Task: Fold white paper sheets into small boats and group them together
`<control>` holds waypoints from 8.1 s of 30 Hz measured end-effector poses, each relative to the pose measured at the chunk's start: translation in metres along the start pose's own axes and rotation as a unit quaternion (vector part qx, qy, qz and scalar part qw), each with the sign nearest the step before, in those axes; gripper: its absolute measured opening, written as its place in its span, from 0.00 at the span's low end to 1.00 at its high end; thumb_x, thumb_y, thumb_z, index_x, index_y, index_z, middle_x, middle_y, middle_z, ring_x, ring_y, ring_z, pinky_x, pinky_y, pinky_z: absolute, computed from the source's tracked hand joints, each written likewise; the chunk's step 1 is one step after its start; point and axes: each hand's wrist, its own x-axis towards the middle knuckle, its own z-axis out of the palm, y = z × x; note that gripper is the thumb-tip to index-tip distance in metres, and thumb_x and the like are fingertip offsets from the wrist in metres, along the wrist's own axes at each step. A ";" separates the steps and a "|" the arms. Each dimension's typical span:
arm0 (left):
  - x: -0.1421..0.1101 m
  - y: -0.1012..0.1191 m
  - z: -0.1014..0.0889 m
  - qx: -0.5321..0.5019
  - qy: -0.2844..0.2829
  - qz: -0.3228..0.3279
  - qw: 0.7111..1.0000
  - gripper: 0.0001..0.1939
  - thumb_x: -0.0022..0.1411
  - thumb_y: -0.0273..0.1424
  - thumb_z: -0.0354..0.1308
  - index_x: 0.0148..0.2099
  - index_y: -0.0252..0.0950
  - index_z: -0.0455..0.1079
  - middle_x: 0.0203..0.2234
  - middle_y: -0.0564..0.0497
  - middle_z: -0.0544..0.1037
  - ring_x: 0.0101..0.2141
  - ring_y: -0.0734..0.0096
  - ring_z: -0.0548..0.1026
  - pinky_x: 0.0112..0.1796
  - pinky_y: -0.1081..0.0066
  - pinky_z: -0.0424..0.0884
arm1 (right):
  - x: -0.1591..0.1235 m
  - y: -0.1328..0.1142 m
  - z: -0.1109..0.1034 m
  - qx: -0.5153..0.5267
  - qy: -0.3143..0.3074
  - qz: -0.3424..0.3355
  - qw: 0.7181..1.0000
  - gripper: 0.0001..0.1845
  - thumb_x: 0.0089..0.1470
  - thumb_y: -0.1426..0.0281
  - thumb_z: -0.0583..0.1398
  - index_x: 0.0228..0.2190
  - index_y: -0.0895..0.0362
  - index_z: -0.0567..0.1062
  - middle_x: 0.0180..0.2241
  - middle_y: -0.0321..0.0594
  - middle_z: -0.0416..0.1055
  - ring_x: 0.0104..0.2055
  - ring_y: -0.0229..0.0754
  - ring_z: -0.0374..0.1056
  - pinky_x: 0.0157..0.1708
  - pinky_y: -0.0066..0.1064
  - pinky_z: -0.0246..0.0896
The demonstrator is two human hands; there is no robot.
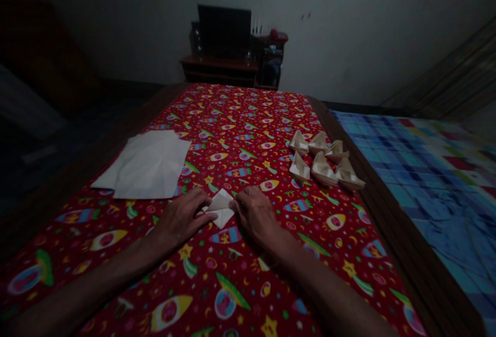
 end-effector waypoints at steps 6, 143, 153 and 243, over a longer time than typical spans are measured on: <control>0.003 -0.010 -0.004 -0.060 -0.012 0.015 0.998 0.03 0.60 0.29 0.55 0.34 0.35 0.66 0.29 0.53 0.69 0.31 0.72 0.69 0.32 0.73 0.65 | -0.003 -0.005 0.004 -0.038 0.013 0.003 0.999 0.11 0.59 0.70 0.52 0.25 0.57 0.67 0.28 0.40 0.63 0.31 0.39 0.57 0.30 0.30 0.53; 0.026 0.028 -0.014 -0.077 0.102 0.007 0.992 0.14 0.65 0.36 0.46 0.48 0.34 0.64 0.43 0.44 0.70 0.46 0.64 0.68 0.48 0.62 0.65 | 0.006 -0.036 -0.015 0.406 -0.017 0.246 0.880 0.26 0.57 0.51 0.48 0.21 0.58 0.67 0.18 0.34 0.62 0.19 0.34 0.55 0.19 0.25 0.48; 0.027 0.010 -0.005 -0.179 -0.041 -0.087 0.979 0.21 0.56 0.27 0.54 0.54 0.35 0.64 0.35 0.50 0.78 0.35 0.67 0.76 0.37 0.69 0.71 | -0.007 -0.022 -0.016 0.124 -0.003 0.139 0.982 0.20 0.61 0.59 0.48 0.26 0.57 0.69 0.21 0.36 0.65 0.22 0.36 0.59 0.22 0.27 0.52; -0.013 0.011 -0.009 0.038 -0.013 -0.094 0.995 0.11 0.62 0.36 0.55 0.28 0.36 0.67 0.26 0.54 0.68 0.30 0.70 0.68 0.32 0.69 0.63 | 0.027 -0.004 0.003 -0.076 -0.066 -0.046 0.994 0.16 0.60 0.62 0.52 0.26 0.57 0.68 0.26 0.36 0.64 0.25 0.35 0.58 0.24 0.28 0.43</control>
